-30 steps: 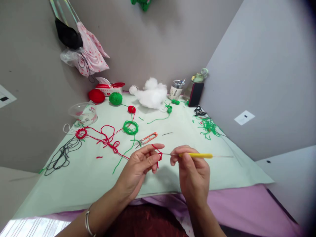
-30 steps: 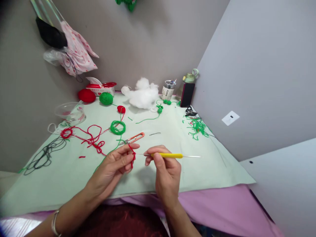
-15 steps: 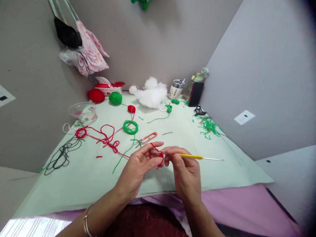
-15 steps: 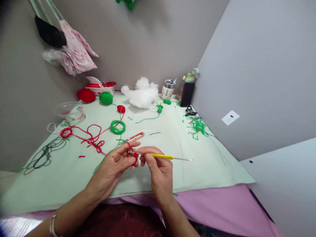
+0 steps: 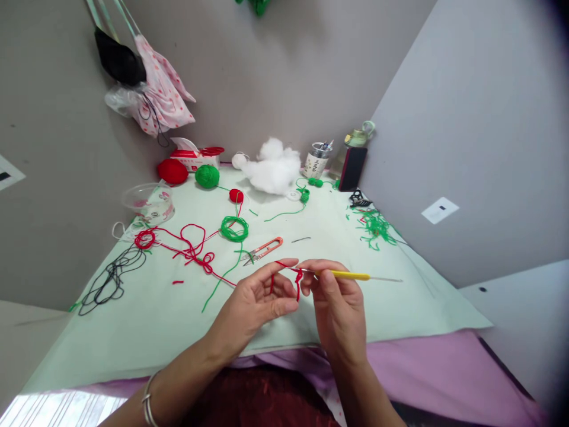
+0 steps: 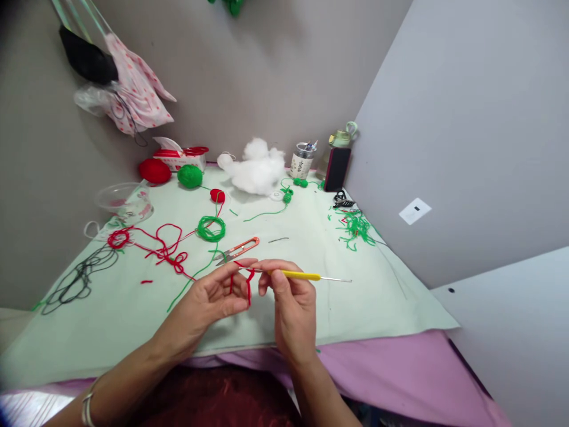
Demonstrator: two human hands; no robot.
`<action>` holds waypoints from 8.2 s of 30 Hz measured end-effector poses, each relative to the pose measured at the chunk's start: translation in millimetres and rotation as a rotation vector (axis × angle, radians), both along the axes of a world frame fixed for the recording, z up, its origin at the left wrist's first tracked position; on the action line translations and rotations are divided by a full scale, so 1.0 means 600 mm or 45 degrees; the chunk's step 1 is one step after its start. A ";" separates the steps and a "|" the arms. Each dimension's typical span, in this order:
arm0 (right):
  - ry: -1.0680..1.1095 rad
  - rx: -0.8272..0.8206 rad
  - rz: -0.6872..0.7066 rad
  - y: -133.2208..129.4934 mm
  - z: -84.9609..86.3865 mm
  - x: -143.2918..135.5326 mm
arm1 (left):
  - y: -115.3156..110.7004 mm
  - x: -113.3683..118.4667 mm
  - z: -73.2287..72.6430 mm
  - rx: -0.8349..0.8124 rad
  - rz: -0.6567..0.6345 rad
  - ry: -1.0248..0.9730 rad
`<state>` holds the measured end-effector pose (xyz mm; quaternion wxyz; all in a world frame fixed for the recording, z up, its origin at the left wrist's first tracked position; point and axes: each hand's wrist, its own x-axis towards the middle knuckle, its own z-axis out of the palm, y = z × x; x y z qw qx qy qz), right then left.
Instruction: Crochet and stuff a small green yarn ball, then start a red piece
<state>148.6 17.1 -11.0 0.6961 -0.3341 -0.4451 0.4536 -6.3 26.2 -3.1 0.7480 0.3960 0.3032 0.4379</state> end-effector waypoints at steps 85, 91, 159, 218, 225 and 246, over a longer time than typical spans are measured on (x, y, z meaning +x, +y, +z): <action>-0.784 0.311 -0.179 -0.019 0.010 0.012 | 0.001 0.000 0.027 -0.058 0.252 -0.004; -1.205 0.638 -0.434 -0.024 -0.002 0.007 | -0.003 0.009 0.021 -0.266 0.100 -0.212; -0.931 0.393 -0.368 -0.003 0.010 0.003 | -0.006 0.012 0.019 0.010 0.232 0.048; -1.062 0.577 -0.410 -0.015 -0.003 0.001 | 0.000 0.021 0.015 -0.252 0.161 -0.195; -0.468 0.202 -0.286 -0.007 0.008 0.010 | 0.009 0.014 0.012 -0.315 0.180 -0.284; -1.068 0.559 -0.511 -0.009 -0.003 0.004 | -0.005 0.019 0.015 -0.058 0.258 -0.035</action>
